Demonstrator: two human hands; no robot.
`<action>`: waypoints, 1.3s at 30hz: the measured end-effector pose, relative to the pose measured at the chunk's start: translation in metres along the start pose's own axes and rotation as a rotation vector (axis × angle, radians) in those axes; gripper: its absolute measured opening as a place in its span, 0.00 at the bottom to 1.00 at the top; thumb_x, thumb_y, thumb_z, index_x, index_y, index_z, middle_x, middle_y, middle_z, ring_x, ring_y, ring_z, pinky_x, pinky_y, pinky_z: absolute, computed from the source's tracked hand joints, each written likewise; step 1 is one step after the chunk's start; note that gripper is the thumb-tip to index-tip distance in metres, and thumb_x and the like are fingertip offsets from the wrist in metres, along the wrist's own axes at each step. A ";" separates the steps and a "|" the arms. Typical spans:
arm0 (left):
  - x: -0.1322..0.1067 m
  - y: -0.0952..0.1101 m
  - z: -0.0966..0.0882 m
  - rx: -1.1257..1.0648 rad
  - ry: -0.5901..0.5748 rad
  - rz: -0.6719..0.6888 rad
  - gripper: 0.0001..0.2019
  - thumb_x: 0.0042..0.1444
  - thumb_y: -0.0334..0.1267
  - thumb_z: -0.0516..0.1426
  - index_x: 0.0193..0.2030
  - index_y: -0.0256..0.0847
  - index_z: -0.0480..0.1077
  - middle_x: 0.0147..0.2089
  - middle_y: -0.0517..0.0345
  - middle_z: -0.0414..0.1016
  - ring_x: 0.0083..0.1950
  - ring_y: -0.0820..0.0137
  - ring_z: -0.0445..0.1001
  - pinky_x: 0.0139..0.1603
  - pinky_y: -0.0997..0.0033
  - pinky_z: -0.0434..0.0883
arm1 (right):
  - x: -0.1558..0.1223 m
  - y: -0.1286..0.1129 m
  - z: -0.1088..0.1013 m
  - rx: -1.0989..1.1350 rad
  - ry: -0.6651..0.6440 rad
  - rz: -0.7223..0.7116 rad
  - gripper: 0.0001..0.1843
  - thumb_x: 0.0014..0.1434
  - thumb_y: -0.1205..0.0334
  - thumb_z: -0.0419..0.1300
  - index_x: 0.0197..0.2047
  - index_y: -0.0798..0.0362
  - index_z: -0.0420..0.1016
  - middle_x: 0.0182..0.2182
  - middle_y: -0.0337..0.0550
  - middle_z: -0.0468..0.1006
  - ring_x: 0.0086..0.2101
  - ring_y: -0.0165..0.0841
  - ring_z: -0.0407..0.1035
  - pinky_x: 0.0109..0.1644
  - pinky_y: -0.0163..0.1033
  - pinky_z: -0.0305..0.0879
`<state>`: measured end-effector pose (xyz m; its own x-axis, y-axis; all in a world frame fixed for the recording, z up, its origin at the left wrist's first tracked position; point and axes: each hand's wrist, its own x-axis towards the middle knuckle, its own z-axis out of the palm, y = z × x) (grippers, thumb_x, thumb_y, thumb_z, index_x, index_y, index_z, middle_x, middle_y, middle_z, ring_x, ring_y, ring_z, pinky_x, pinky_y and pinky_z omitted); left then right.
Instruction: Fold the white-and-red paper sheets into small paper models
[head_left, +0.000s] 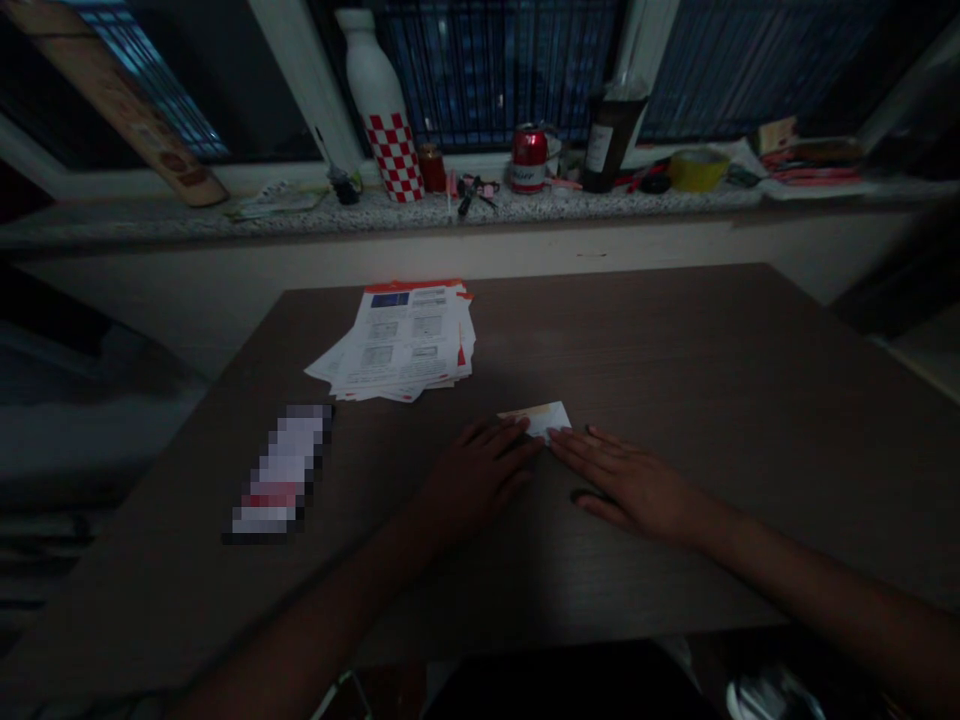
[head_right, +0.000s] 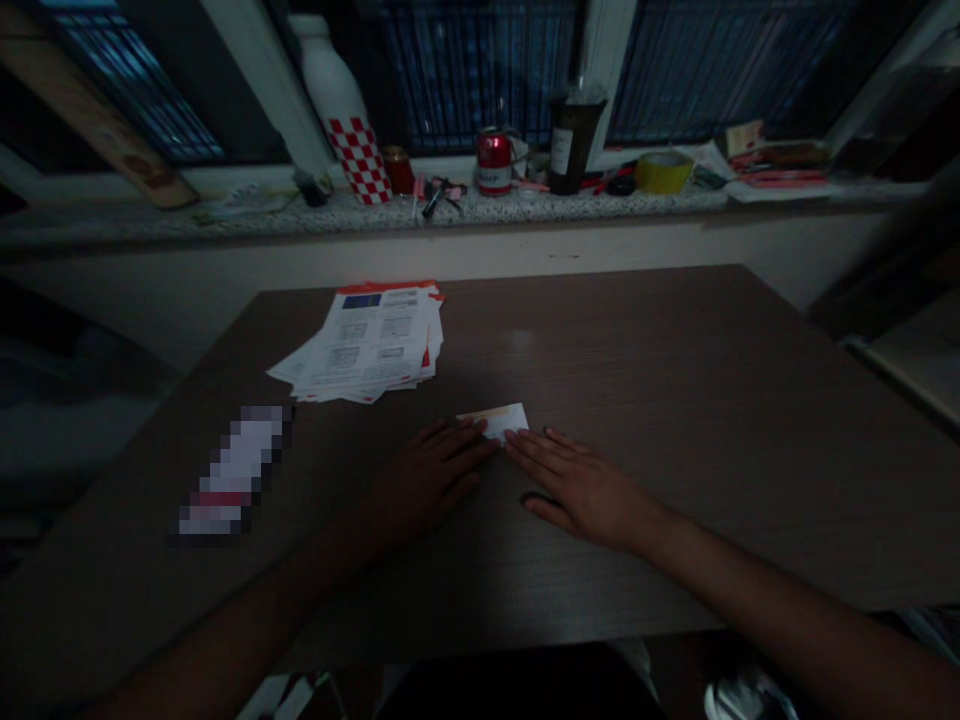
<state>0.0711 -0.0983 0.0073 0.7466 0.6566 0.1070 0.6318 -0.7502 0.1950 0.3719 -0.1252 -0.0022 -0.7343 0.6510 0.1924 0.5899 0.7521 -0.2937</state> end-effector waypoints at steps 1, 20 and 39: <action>0.000 0.001 0.000 0.006 -0.001 -0.006 0.24 0.78 0.46 0.50 0.77 0.50 0.61 0.80 0.52 0.60 0.80 0.58 0.59 0.79 0.44 0.56 | 0.000 0.000 0.000 0.005 0.001 0.001 0.44 0.75 0.55 0.59 0.83 0.45 0.39 0.78 0.48 0.54 0.74 0.43 0.56 0.77 0.58 0.57; 0.004 0.000 0.002 -0.003 0.052 0.005 0.23 0.77 0.48 0.52 0.74 0.49 0.65 0.78 0.51 0.64 0.78 0.57 0.61 0.80 0.44 0.55 | 0.001 0.002 0.000 0.021 -0.034 0.016 0.41 0.75 0.54 0.59 0.83 0.44 0.44 0.78 0.50 0.55 0.75 0.45 0.53 0.78 0.62 0.53; 0.009 -0.006 0.002 -0.031 0.073 0.040 0.18 0.78 0.41 0.49 0.67 0.42 0.72 0.57 0.48 0.79 0.55 0.57 0.77 0.57 0.53 0.74 | 0.015 0.023 -0.007 -0.142 0.031 0.056 0.34 0.77 0.54 0.55 0.81 0.43 0.53 0.77 0.47 0.59 0.76 0.47 0.52 0.78 0.66 0.53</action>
<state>0.0744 -0.0882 0.0051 0.7532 0.6308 0.1862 0.5941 -0.7740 0.2189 0.3768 -0.0974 0.0000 -0.6897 0.6933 0.2088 0.6726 0.7203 -0.1700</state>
